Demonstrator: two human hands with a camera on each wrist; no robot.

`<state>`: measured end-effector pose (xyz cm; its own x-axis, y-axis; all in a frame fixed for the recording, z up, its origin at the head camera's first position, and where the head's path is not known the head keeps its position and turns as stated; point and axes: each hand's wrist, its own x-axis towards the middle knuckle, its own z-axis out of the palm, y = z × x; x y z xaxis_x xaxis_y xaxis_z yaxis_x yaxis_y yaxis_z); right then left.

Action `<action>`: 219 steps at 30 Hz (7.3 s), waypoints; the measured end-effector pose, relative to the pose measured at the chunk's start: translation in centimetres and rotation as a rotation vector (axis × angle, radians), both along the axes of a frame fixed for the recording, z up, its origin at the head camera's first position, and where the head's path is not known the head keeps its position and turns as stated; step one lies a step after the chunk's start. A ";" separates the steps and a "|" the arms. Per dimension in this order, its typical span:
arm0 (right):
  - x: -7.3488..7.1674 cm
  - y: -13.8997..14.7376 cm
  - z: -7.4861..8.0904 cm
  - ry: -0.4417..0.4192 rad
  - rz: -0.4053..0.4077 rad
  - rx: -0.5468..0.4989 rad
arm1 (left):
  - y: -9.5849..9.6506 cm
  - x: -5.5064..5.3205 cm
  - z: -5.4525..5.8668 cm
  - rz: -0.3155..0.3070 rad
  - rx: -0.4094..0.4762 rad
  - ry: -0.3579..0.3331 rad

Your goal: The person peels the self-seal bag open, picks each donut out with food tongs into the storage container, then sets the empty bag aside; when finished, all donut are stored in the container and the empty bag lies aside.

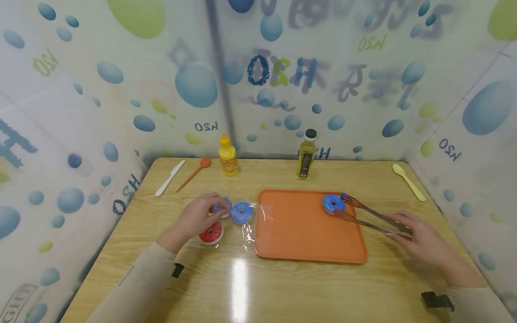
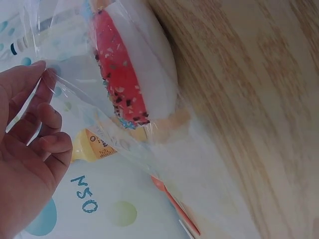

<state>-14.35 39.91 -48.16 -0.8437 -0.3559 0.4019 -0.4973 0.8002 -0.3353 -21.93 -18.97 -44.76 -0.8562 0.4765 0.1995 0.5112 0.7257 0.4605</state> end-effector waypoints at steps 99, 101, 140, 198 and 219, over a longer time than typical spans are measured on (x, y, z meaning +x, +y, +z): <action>-4.2 -23.6 1.4 -0.226 0.133 0.072 | -0.1 -0.4 -0.1 0.008 0.068 0.042; -4.3 -23.9 1.3 -0.233 0.121 0.081 | -0.2 -0.4 -0.1 0.009 0.064 0.037; -1.6 -19.0 0.4 -0.099 0.155 -0.033 | -0.9 -0.4 -0.5 0.041 0.068 -0.015; -1.6 -11.1 0.2 -0.179 -0.027 0.019 | -0.5 -0.2 -0.6 0.036 0.021 0.000; -1.5 -14.5 0.7 -0.140 0.095 -0.023 | -0.6 -0.1 -0.4 0.033 -0.012 0.091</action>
<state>-15.81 25.40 -47.49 -0.8552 -0.4285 0.2914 -0.5171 0.7434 -0.4242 -22.03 -19.55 -45.17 -0.8503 0.4510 0.2711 0.5258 0.7484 0.4043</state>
